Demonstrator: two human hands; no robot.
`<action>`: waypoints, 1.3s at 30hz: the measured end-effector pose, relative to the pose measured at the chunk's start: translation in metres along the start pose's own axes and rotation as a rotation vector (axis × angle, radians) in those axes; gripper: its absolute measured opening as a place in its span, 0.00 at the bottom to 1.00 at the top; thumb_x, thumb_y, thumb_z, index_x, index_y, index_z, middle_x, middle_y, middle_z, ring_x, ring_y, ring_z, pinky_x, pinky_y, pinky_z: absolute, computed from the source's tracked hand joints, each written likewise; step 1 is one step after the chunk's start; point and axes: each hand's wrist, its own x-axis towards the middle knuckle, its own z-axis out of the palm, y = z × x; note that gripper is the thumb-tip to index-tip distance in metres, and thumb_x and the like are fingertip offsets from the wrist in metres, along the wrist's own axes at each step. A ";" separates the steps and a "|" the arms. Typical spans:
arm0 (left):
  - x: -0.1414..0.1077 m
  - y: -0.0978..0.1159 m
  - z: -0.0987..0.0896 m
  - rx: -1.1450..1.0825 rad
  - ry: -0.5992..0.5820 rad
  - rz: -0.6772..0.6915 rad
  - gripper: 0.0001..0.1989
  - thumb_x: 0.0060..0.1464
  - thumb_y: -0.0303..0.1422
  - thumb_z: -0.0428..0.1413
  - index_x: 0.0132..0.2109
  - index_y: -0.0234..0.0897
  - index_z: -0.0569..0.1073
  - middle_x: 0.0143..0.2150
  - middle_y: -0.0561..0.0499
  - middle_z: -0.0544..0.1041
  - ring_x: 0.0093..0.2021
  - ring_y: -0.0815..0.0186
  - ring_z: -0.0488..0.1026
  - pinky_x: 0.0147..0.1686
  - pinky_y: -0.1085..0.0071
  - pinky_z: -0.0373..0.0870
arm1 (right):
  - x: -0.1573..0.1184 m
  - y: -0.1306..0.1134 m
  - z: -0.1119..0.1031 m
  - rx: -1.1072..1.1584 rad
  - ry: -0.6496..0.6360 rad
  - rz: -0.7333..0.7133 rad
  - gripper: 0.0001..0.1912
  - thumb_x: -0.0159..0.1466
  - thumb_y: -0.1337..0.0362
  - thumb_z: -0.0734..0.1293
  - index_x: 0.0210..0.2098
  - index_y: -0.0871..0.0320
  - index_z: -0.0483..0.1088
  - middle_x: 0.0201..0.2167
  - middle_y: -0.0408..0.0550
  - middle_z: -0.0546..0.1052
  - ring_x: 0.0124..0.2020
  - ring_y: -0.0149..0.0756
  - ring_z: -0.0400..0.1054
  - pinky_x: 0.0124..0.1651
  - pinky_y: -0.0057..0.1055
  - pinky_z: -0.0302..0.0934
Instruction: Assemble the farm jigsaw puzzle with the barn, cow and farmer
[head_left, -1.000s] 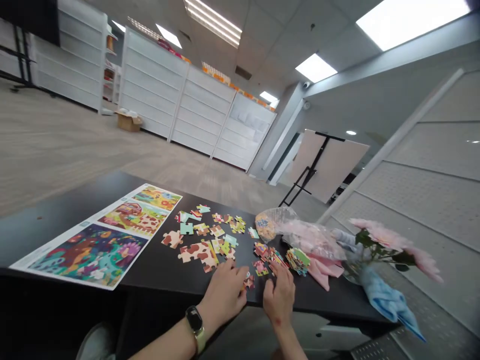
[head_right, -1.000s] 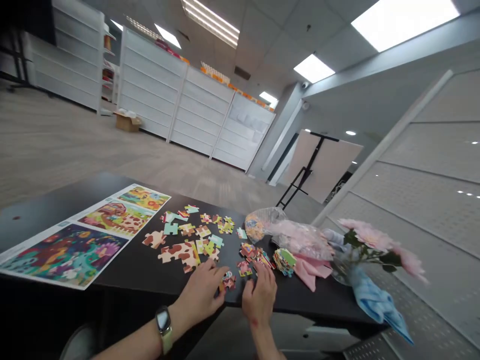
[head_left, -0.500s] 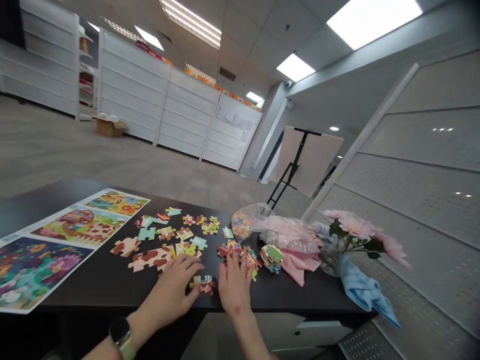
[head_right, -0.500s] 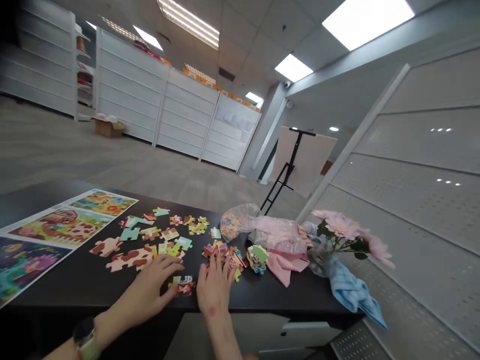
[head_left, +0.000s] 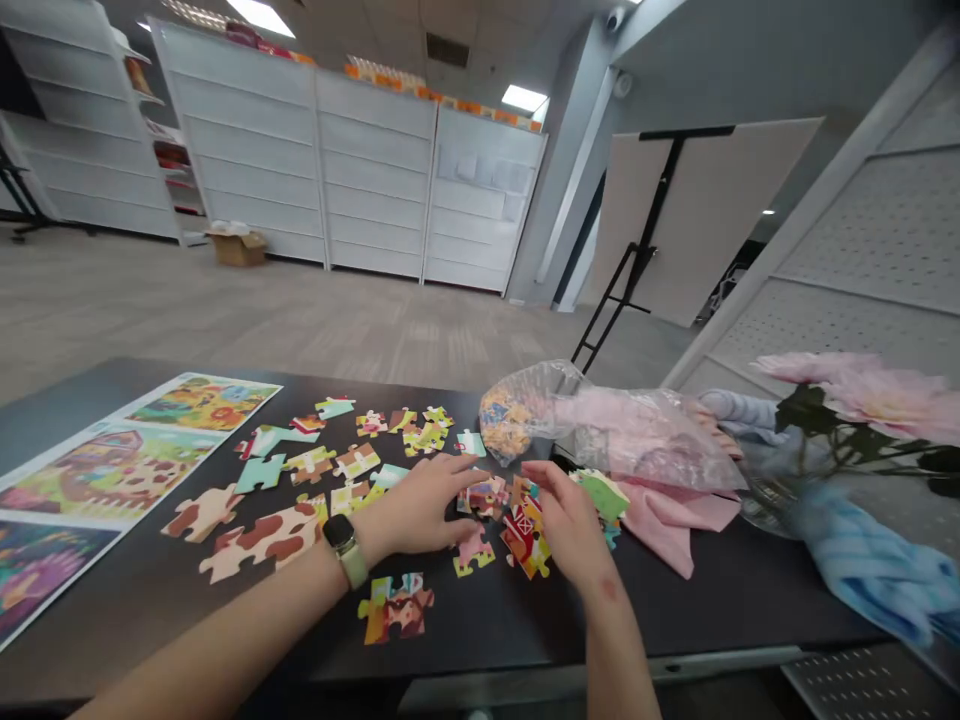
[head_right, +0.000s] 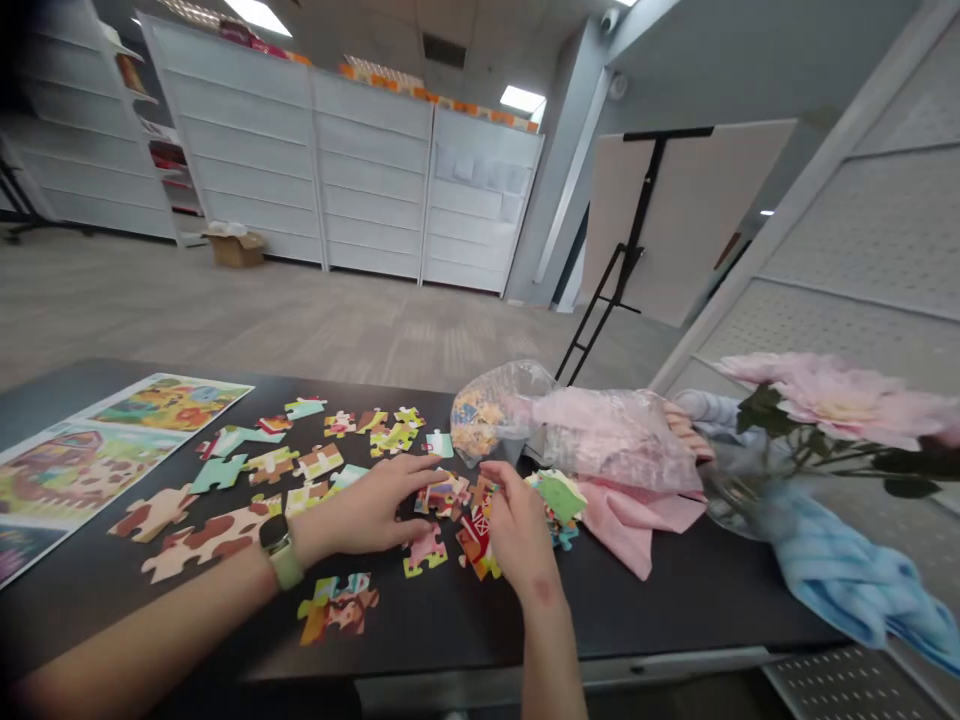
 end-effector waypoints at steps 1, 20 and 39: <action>0.008 0.002 0.002 -0.012 -0.027 0.032 0.28 0.56 0.35 0.65 0.63 0.46 0.71 0.66 0.44 0.71 0.62 0.49 0.69 0.61 0.52 0.67 | 0.000 0.001 0.000 0.004 -0.017 0.003 0.19 0.61 0.66 0.57 0.45 0.56 0.75 0.46 0.51 0.82 0.50 0.44 0.76 0.55 0.41 0.67; 0.015 -0.034 -0.002 0.026 0.056 -0.052 0.22 0.57 0.31 0.61 0.58 0.40 0.75 0.61 0.41 0.74 0.63 0.47 0.67 0.63 0.46 0.61 | -0.016 0.029 0.031 -0.429 -0.176 -0.199 0.29 0.61 0.75 0.55 0.56 0.52 0.76 0.61 0.48 0.75 0.66 0.48 0.65 0.65 0.54 0.61; -0.021 -0.045 -0.025 -0.015 0.020 -0.072 0.28 0.56 0.32 0.65 0.63 0.47 0.71 0.63 0.47 0.74 0.64 0.53 0.69 0.64 0.54 0.64 | -0.008 -0.003 0.033 -0.292 -0.183 -0.130 0.18 0.56 0.74 0.60 0.43 0.52 0.70 0.42 0.47 0.76 0.47 0.45 0.71 0.50 0.40 0.64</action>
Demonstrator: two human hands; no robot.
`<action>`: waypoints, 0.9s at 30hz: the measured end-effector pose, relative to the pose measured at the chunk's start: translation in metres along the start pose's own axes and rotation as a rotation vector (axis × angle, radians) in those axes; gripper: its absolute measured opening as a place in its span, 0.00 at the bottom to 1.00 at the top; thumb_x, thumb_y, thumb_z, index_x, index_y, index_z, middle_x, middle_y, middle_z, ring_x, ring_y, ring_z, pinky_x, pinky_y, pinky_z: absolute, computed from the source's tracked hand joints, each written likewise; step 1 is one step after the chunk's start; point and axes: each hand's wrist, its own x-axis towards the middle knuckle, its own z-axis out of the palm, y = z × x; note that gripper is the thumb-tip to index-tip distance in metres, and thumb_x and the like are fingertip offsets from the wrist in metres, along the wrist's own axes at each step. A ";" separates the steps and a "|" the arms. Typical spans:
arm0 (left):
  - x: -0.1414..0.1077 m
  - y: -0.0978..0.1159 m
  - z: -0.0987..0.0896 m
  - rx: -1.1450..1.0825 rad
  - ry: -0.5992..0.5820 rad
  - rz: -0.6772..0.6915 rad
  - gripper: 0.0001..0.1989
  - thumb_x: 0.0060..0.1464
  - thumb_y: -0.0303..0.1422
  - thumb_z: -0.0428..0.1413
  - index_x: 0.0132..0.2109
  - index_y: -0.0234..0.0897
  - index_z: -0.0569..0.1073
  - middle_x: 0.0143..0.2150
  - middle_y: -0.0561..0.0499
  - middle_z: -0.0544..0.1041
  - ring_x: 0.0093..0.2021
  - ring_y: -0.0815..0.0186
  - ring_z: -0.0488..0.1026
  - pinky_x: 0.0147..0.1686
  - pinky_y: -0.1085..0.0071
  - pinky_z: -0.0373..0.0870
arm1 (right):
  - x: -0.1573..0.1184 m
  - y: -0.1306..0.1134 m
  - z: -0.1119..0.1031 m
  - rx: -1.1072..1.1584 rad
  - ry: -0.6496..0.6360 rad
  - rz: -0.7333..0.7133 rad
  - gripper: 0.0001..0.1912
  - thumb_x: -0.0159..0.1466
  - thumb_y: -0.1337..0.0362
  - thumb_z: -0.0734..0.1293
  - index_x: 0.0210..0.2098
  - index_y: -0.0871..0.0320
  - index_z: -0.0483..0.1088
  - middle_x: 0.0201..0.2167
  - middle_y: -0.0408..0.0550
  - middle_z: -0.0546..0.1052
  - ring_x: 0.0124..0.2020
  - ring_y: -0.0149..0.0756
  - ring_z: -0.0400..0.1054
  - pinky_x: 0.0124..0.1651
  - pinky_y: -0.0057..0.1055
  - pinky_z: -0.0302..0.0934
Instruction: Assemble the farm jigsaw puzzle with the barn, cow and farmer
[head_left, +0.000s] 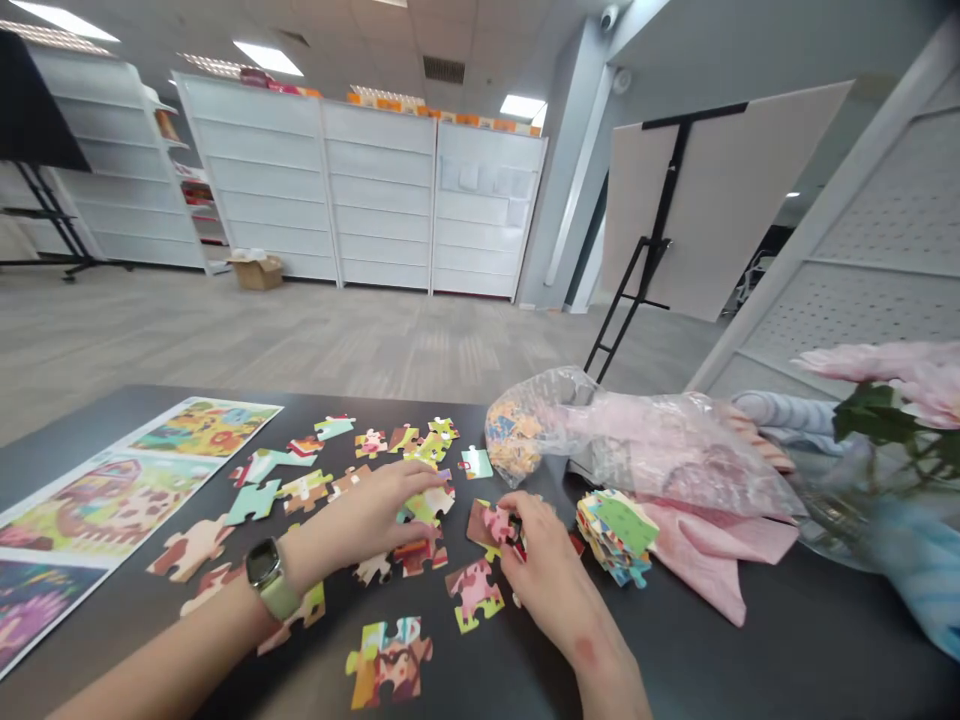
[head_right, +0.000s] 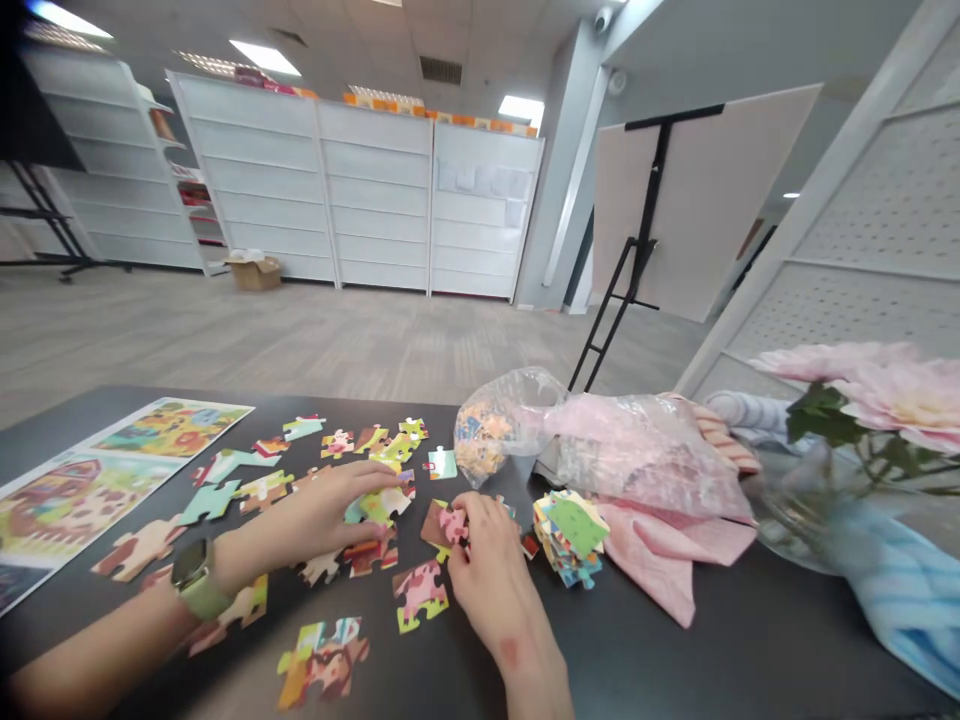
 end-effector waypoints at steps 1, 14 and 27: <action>-0.005 -0.003 -0.002 0.004 0.023 -0.029 0.27 0.56 0.32 0.65 0.62 0.47 0.72 0.62 0.46 0.75 0.63 0.51 0.69 0.63 0.51 0.64 | 0.001 -0.001 0.000 0.020 0.005 -0.012 0.18 0.57 0.74 0.60 0.44 0.53 0.70 0.43 0.47 0.75 0.47 0.44 0.71 0.50 0.39 0.64; -0.049 0.046 0.008 -0.884 0.354 -0.290 0.18 0.59 0.37 0.59 0.54 0.38 0.71 0.35 0.50 0.81 0.33 0.62 0.80 0.32 0.70 0.73 | -0.010 -0.068 0.020 0.843 -0.207 0.094 0.14 0.61 0.55 0.74 0.41 0.55 0.70 0.37 0.47 0.79 0.38 0.40 0.77 0.41 0.33 0.72; -0.184 0.003 -0.051 -0.770 0.668 -0.542 0.14 0.56 0.42 0.61 0.41 0.35 0.78 0.29 0.53 0.78 0.27 0.67 0.75 0.30 0.71 0.71 | -0.026 -0.092 0.099 -0.115 -0.338 -0.478 0.28 0.70 0.65 0.56 0.70 0.53 0.61 0.72 0.51 0.59 0.75 0.51 0.43 0.71 0.57 0.52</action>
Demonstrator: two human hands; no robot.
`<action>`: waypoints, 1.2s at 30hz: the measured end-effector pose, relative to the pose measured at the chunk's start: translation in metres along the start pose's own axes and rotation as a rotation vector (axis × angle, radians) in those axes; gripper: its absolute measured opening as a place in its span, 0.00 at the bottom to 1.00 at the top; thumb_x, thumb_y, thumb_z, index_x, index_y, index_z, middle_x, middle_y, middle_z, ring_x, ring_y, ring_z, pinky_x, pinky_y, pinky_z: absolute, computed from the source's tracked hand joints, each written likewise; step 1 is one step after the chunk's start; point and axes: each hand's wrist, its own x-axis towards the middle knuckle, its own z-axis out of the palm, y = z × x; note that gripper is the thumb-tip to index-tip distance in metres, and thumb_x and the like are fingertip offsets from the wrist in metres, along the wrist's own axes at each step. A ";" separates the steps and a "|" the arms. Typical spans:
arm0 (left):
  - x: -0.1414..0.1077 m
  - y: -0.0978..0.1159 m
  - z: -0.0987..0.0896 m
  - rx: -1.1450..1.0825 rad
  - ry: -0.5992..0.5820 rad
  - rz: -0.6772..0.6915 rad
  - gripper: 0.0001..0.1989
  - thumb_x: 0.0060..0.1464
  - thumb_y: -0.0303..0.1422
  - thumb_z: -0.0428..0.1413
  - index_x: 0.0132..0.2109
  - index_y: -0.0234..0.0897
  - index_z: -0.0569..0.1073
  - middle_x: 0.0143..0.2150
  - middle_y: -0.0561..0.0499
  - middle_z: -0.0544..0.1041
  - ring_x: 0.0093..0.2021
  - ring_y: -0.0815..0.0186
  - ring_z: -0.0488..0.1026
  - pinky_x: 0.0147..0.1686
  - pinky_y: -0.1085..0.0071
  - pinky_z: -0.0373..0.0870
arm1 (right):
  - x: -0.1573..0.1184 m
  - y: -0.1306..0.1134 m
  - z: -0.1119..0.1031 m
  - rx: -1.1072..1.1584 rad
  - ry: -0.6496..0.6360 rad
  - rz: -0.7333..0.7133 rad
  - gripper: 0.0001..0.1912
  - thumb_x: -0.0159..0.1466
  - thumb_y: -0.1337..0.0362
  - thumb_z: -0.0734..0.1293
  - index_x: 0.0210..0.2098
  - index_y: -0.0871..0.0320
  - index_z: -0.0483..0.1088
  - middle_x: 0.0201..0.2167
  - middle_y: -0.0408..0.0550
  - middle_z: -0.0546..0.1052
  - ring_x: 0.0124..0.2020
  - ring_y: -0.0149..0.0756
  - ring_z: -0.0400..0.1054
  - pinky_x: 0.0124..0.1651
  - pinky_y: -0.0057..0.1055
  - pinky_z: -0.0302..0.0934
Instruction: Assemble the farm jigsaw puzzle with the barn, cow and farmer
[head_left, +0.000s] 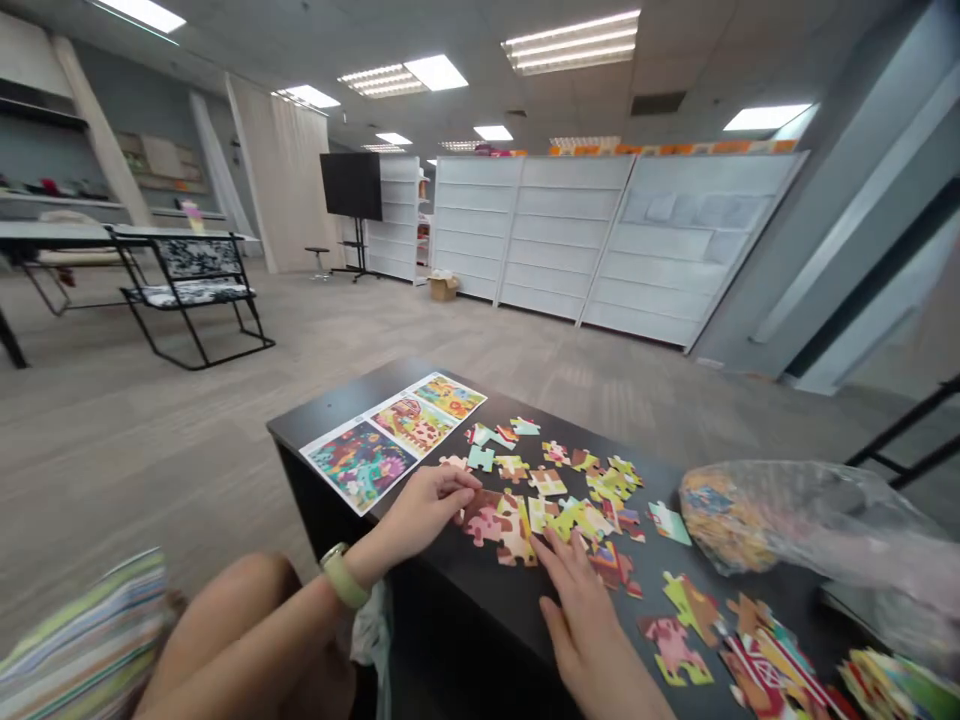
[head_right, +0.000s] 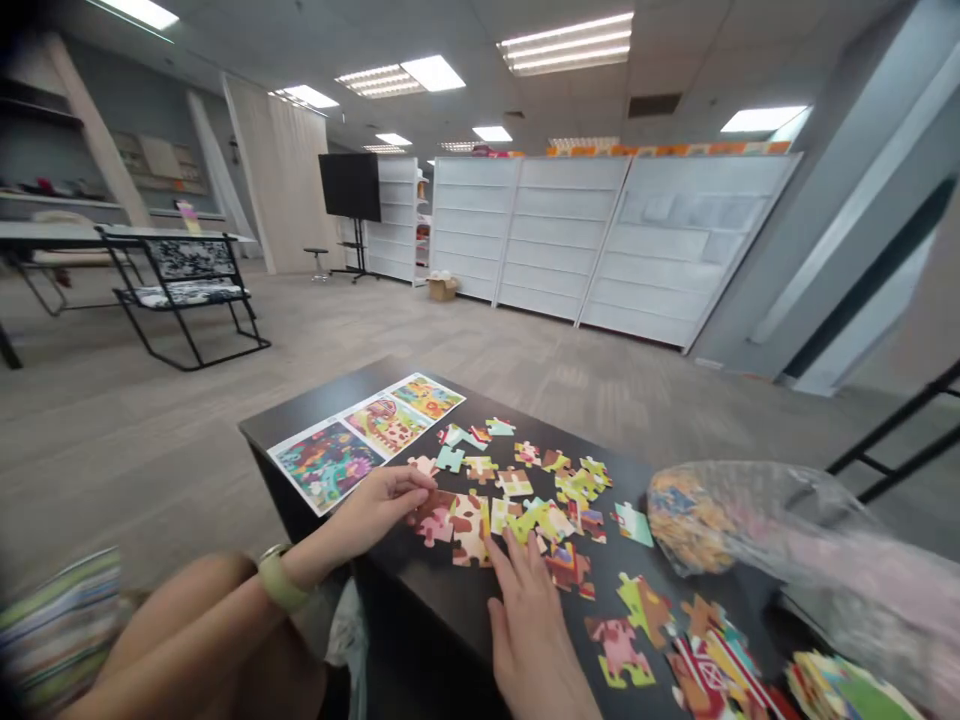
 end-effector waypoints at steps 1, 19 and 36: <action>-0.003 -0.002 -0.007 0.008 0.012 -0.004 0.14 0.56 0.42 0.61 0.41 0.35 0.78 0.29 0.53 0.78 0.28 0.66 0.75 0.30 0.71 0.71 | 0.002 0.000 0.006 -0.072 0.004 -0.001 0.28 0.71 0.66 0.55 0.69 0.53 0.62 0.72 0.50 0.60 0.75 0.53 0.44 0.71 0.59 0.51; -0.012 -0.032 -0.049 0.416 0.104 0.018 0.08 0.56 0.38 0.59 0.38 0.38 0.75 0.28 0.51 0.80 0.28 0.61 0.79 0.27 0.70 0.70 | 0.022 -0.023 -0.002 -0.164 -0.005 -0.161 0.25 0.72 0.66 0.57 0.67 0.52 0.64 0.67 0.47 0.68 0.70 0.45 0.59 0.67 0.49 0.60; 0.050 -0.023 -0.042 0.800 -0.039 0.170 0.26 0.47 0.35 0.67 0.55 0.40 0.76 0.55 0.42 0.80 0.56 0.45 0.74 0.57 0.53 0.67 | 0.021 -0.020 0.000 -0.136 0.148 -0.036 0.26 0.65 0.63 0.66 0.62 0.51 0.69 0.65 0.54 0.70 0.64 0.52 0.65 0.62 0.48 0.65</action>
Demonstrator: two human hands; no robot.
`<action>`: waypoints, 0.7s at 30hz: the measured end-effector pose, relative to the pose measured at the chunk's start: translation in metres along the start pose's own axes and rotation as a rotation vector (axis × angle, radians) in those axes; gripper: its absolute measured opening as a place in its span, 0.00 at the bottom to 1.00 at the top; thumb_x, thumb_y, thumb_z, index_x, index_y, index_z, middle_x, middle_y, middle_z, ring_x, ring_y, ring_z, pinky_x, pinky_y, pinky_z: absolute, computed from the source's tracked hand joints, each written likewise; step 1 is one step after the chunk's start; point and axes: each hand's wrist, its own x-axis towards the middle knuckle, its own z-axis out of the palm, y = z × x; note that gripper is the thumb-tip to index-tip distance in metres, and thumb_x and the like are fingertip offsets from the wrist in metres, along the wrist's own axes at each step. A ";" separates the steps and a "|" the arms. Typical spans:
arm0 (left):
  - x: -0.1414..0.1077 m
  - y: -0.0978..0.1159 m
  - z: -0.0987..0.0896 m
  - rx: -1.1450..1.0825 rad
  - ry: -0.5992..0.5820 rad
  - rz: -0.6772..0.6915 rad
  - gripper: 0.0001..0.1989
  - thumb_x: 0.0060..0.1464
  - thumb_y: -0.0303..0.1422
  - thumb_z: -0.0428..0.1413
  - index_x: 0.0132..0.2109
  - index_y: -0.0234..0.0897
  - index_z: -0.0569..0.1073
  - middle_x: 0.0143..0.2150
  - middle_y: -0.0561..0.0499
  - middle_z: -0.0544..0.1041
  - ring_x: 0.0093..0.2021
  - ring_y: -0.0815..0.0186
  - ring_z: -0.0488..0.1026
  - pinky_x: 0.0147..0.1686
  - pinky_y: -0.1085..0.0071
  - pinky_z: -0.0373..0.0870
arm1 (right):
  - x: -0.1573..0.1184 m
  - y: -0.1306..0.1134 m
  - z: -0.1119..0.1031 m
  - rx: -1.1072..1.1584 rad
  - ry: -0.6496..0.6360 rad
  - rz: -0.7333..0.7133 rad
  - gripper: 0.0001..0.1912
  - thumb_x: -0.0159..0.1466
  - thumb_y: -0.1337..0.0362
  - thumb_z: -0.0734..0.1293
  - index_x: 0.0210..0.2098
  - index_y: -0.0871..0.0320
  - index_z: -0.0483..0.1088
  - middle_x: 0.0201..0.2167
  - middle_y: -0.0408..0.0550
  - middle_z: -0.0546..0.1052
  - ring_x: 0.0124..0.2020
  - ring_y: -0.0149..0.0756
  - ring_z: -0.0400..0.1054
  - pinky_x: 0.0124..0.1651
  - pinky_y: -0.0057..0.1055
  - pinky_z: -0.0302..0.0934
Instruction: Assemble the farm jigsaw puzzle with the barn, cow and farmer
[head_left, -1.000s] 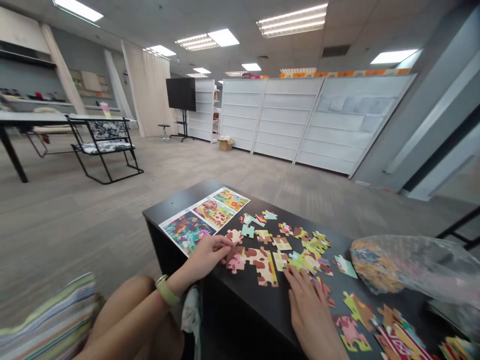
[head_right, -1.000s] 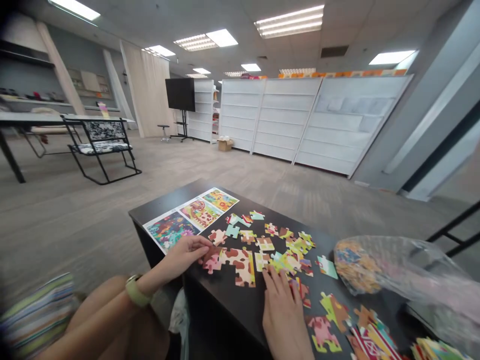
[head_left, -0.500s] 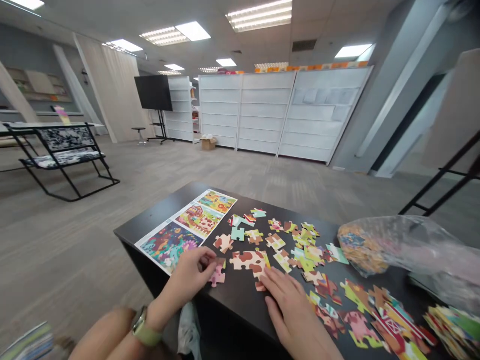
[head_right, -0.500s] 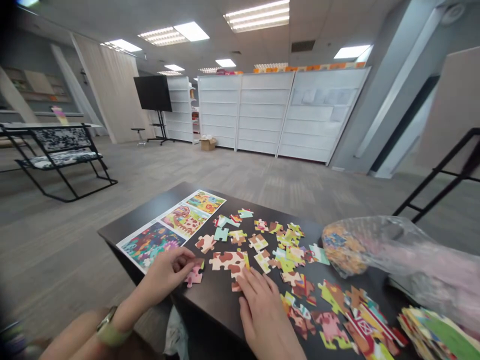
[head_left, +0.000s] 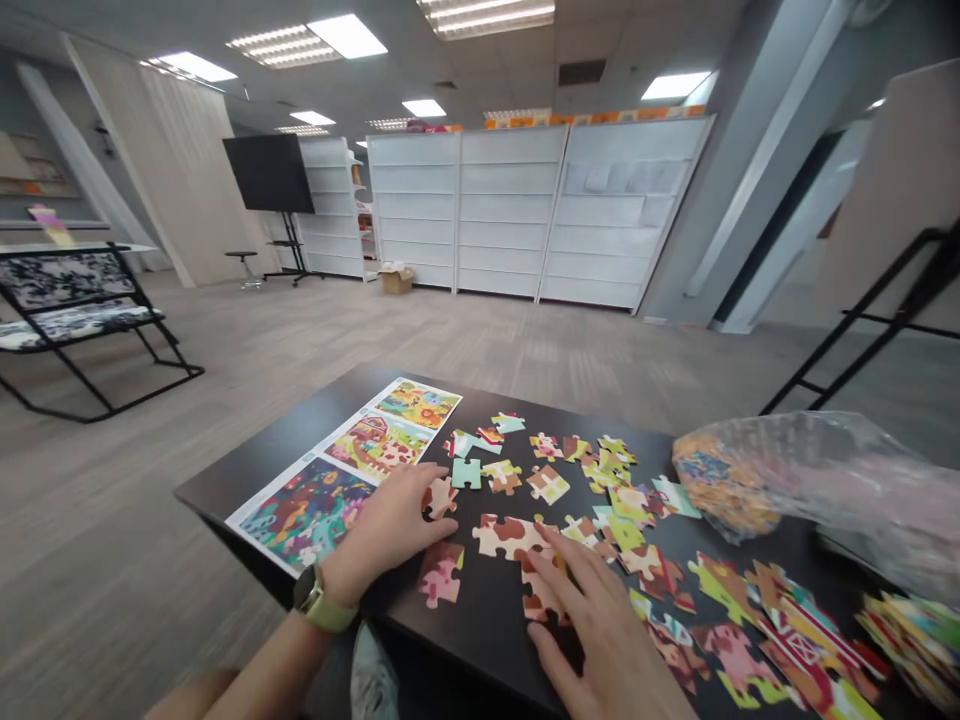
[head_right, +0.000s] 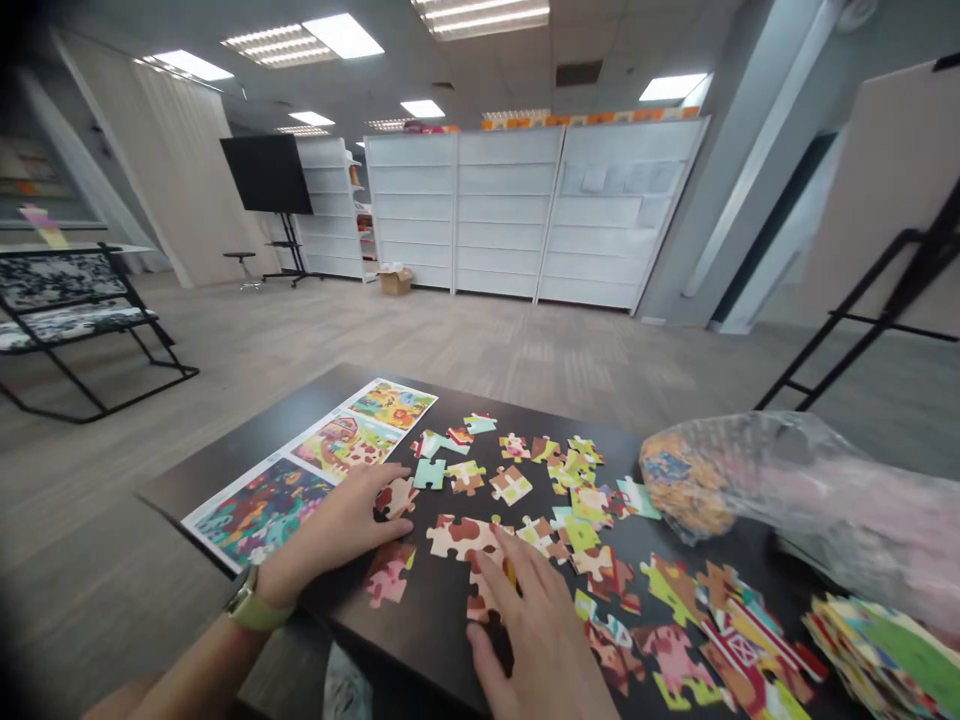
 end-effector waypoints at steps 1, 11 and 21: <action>0.003 -0.002 0.002 0.002 -0.010 0.004 0.26 0.48 0.34 0.66 0.56 0.40 0.76 0.55 0.42 0.80 0.56 0.45 0.74 0.56 0.53 0.67 | 0.000 0.000 0.000 -0.009 -0.019 -0.018 0.27 0.65 0.64 0.66 0.64 0.52 0.69 0.66 0.53 0.69 0.65 0.52 0.64 0.63 0.49 0.64; -0.007 -0.013 0.008 -0.034 0.015 0.044 0.15 0.56 0.34 0.60 0.51 0.40 0.77 0.49 0.44 0.79 0.51 0.50 0.75 0.53 0.55 0.70 | 0.003 -0.006 -0.009 -0.006 -0.033 -0.032 0.21 0.66 0.66 0.64 0.58 0.53 0.74 0.60 0.52 0.76 0.61 0.47 0.69 0.62 0.45 0.65; -0.023 -0.018 -0.005 0.034 -0.041 0.165 0.23 0.56 0.25 0.52 0.58 0.42 0.74 0.66 0.43 0.71 0.65 0.49 0.66 0.65 0.49 0.62 | 0.001 -0.002 -0.001 -0.009 -0.018 -0.027 0.22 0.66 0.63 0.66 0.60 0.49 0.74 0.61 0.48 0.75 0.62 0.48 0.70 0.62 0.44 0.67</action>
